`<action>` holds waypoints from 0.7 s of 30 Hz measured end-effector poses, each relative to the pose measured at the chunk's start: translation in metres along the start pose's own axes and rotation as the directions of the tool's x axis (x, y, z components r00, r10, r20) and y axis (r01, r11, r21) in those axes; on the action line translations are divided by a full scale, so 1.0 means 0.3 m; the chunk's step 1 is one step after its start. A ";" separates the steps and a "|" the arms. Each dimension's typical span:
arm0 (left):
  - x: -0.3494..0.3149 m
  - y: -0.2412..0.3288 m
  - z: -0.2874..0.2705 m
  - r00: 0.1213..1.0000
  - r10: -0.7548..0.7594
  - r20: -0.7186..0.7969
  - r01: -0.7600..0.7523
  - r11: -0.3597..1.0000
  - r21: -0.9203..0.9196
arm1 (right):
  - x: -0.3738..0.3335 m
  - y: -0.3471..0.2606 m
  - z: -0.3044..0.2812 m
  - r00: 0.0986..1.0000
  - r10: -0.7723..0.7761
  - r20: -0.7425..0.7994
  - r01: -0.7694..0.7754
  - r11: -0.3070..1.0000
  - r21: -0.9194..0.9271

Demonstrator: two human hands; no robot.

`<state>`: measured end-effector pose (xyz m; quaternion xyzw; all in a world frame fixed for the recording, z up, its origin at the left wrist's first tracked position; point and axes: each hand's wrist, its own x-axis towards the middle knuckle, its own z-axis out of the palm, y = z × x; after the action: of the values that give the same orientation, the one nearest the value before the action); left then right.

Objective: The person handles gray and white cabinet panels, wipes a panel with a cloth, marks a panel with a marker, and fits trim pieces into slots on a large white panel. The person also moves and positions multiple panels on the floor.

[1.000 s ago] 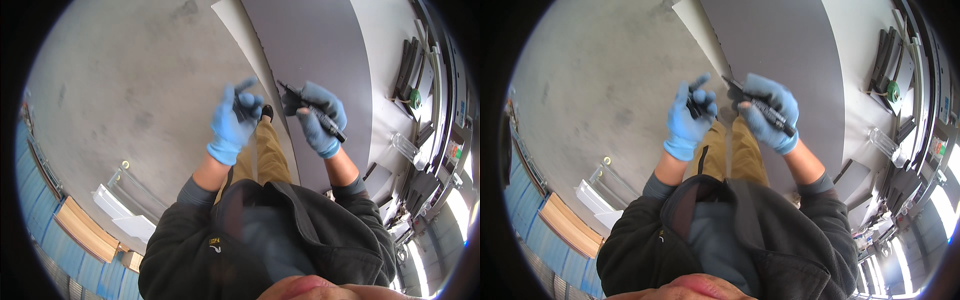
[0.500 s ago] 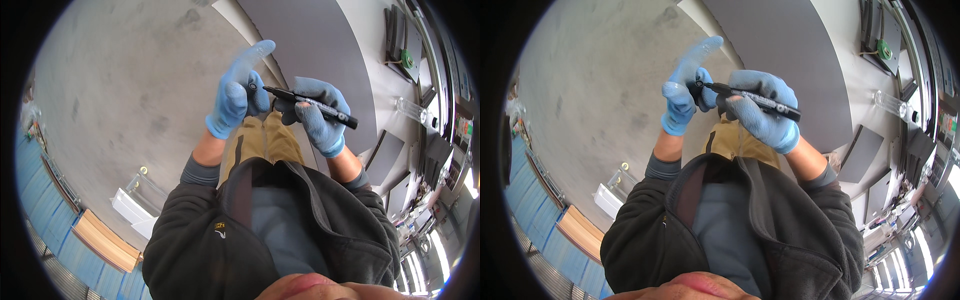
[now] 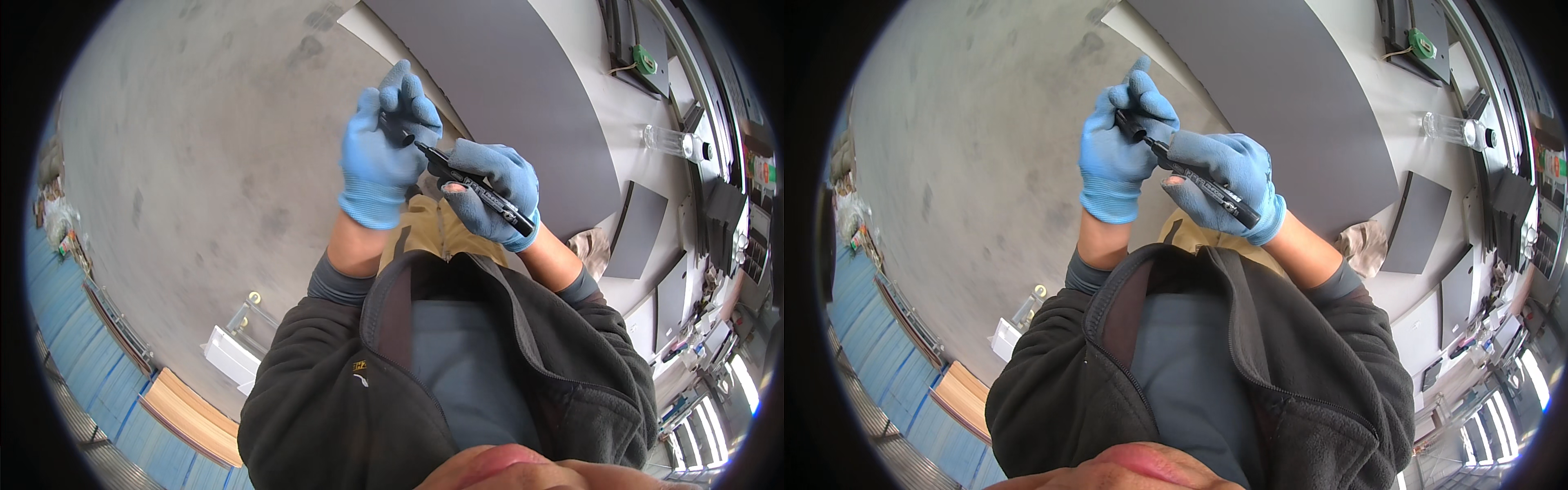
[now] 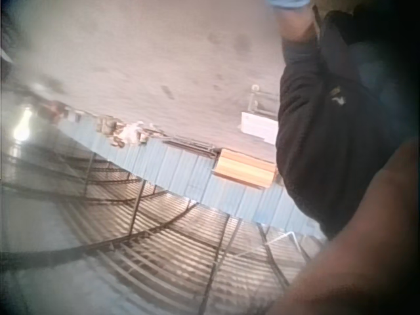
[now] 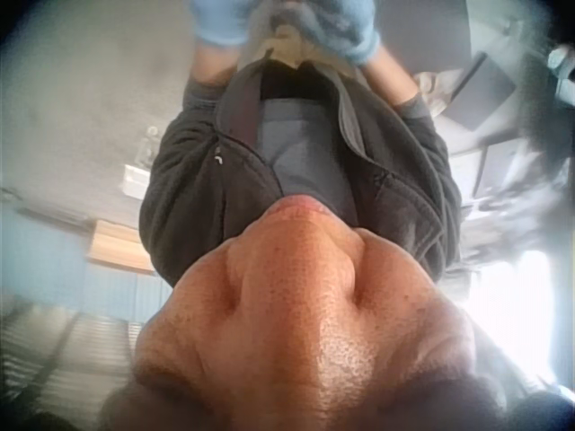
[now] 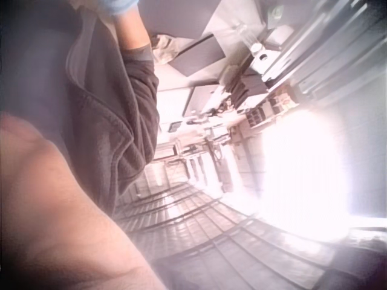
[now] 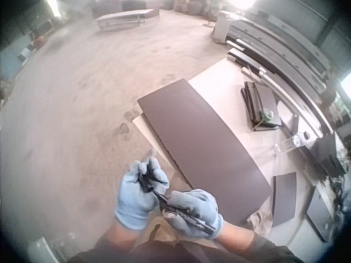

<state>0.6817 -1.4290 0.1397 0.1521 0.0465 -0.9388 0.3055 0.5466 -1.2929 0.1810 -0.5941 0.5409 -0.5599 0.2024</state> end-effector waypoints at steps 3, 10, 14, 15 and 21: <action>-0.010 -0.017 -0.001 0.994 -0.043 0.097 0.048 0.997 -0.052 | -0.031 -0.010 0.005 1.000 0.015 -0.001 -0.015 0.999 -0.047; -0.056 -0.152 0.024 0.991 0.132 -0.033 -0.120 0.963 0.240 | -0.071 0.002 0.025 0.990 0.022 -0.142 -0.025 1.000 -0.018; -0.113 -0.180 0.012 0.988 0.115 0.102 -0.154 0.718 0.679 | -0.096 -0.001 0.006 0.988 0.114 -0.105 -0.113 0.994 0.014; -0.124 -0.184 0.005 0.983 0.108 0.149 -0.183 0.630 0.755 | -0.099 -0.003 0.006 0.978 0.145 -0.149 -0.134 0.988 0.079; -0.209 -0.129 -0.017 0.999 -0.005 -0.035 0.035 0.291 0.956 | -0.139 -0.051 -0.005 0.802 0.598 -0.006 -0.517 0.698 0.496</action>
<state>0.7082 -1.3617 0.1544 0.3154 -0.5159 -0.7836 0.1425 0.5606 -1.2512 0.1757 -0.2851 0.5576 -0.6332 0.4548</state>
